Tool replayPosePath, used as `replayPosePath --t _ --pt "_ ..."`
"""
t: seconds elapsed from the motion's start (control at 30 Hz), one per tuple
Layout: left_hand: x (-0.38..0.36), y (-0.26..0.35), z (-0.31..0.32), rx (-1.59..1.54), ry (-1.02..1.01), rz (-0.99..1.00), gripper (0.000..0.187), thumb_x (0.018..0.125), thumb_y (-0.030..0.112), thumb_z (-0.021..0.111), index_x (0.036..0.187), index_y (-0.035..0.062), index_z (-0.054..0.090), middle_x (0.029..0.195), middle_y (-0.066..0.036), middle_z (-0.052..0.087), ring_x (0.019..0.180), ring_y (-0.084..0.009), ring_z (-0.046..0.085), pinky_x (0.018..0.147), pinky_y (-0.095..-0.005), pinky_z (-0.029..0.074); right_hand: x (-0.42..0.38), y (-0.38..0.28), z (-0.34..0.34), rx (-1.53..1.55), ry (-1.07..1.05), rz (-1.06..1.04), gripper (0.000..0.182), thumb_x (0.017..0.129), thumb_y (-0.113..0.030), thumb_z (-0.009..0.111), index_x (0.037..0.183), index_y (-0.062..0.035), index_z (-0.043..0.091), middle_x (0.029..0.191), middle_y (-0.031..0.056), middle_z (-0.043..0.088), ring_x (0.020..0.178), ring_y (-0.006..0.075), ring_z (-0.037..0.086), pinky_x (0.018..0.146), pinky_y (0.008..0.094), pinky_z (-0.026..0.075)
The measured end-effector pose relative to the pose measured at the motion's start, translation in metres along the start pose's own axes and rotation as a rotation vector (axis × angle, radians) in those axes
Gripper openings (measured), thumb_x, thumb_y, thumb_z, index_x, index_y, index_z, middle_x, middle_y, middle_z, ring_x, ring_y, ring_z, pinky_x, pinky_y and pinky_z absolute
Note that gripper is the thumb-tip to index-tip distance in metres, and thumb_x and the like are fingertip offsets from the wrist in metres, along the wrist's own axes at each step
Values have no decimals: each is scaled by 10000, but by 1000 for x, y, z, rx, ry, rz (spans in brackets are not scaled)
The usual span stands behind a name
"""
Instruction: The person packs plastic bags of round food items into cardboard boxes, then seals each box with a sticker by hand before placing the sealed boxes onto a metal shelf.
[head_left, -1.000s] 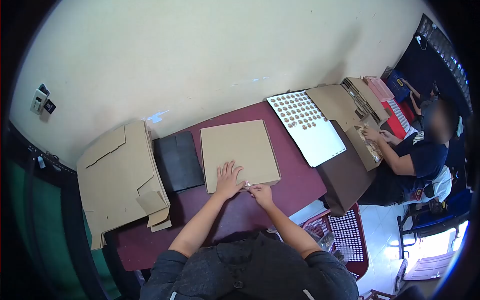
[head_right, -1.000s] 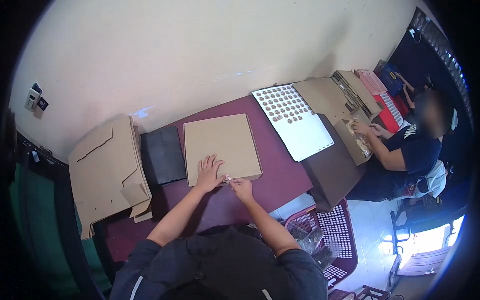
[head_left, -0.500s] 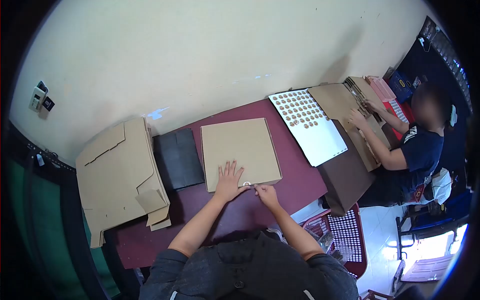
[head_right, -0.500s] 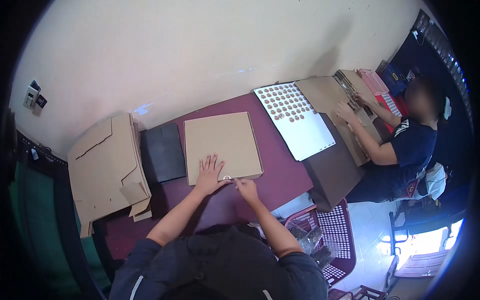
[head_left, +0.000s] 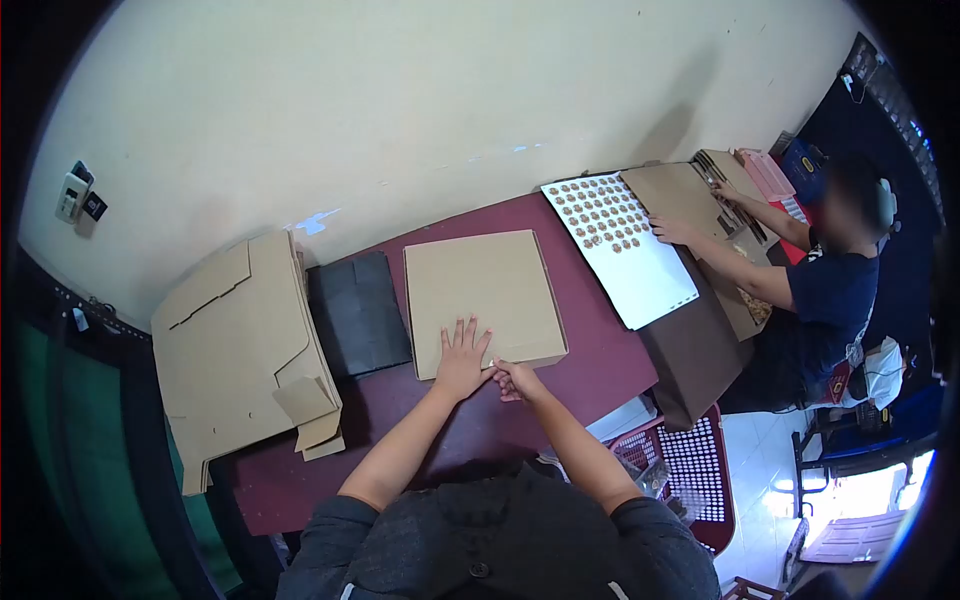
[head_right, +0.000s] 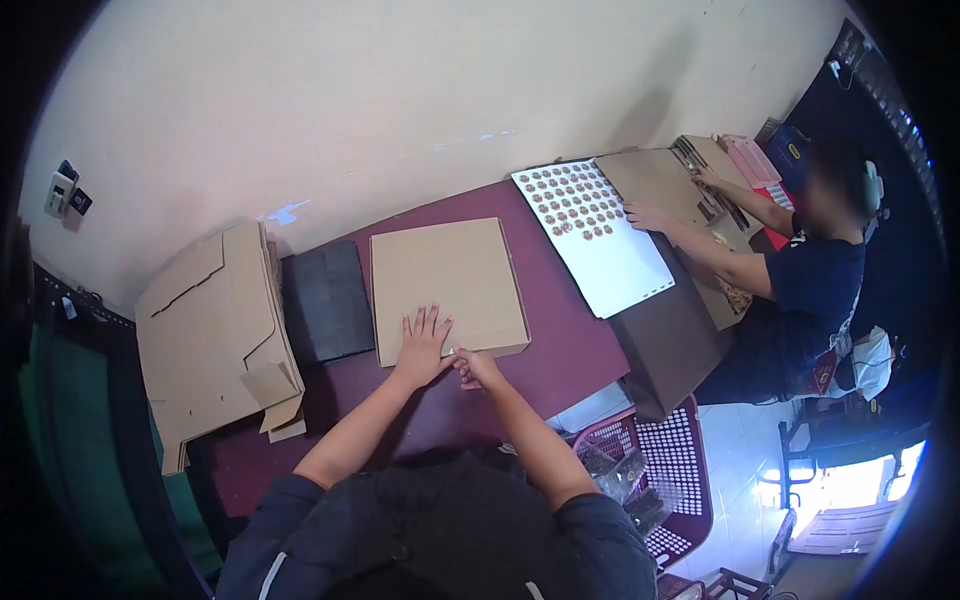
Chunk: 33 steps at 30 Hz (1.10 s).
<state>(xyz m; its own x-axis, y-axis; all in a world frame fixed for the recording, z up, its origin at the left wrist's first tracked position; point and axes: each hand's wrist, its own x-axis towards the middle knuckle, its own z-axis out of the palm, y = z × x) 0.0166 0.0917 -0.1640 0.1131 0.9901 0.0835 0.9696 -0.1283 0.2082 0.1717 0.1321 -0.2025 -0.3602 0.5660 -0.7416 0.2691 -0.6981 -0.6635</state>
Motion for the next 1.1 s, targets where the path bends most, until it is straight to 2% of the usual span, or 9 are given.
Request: replayPosePath --t 0.13,0.23,0.3,0.43,0.5,0.7,0.83,0.87,1.1 --pt "-1 0 2 -15 10 1 720 779 460 597 1365 121 353 1457 -198 182 1349 -396 159 1052 -606 133 -1 3 4 40 -35 -14 476 831 -516 562 790 -43 535 591 3 466 478 137 470 505 361 498" --pt "-1 -2 4 -35 23 2 735 761 482 602 1360 124 371 1460 -196 182 1354 -399 140 1058 -607 101 -8 5 13 80 53 -5 502 822 -523 571 763 -25 552 591 14 472 506 143 487 514 369 514" --pt "-1 -2 7 -34 24 -2 736 763 481 601 1364 129 364 1459 -199 184 1354 -401 143 1057 -609 103 -10 5 15 -69 188 -129 529 813 -529 577 737 -6 584 614 39 498 531 152 508 504 361 518" --pt "-1 -4 10 -12 42 12 732 774 480 590 1375 139 347 1456 -206 188 1350 -403 153 1055 -608 114 1 5 11 -67 168 -128 548 804 -535 583 724 6 611 645 60 524 547 163 523 500 355 521" --pt "0 -3 9 9 31 14 729 778 478 587 1374 135 346 1456 -208 188 1350 -403 155 1055 -607 116 3 3 11 -38 109 -115 536 808 -548 579 744 -16 589 615 33 511 529 136 525 485 332 524" --pt "-1 1 2 14 23 3 723 783 466 589 1371 125 341 1454 -200 189 1351 -394 160 1054 -604 138 -5 -2 14 -76 134 -88 552 818 -552 561 741 -6 580 625 37 516 530 137 529 480 337 530" --pt "-2 -1 5 -7 16 1 727 777 467 589 1373 131 341 1460 -207 180 1351 -404 148 1060 -604 109 -14 3 24 -143 240 -232 541 809 -545 580 720 -11 579 594 33 530 472 122 528 427 286 504" --pt "-1 -1 7 16 21 4 730 776 463 595 1372 131 334 1451 -201 194 1347 -396 167 1052 -604 144 -16 3 23 -161 267 -233 528 802 -532 598 700 -14 587 577 32 540 474 117 539 419 269 492" --pt "-1 -1 7 -2 61 12 694 787 455 581 1353 119 361 1442 -208 208 1337 -410 183 1051 -606 144 -11 2 21 -227 279 -247 523 798 -511 619 681 -1 610 583 41 555 483 124 548 427 265 488"
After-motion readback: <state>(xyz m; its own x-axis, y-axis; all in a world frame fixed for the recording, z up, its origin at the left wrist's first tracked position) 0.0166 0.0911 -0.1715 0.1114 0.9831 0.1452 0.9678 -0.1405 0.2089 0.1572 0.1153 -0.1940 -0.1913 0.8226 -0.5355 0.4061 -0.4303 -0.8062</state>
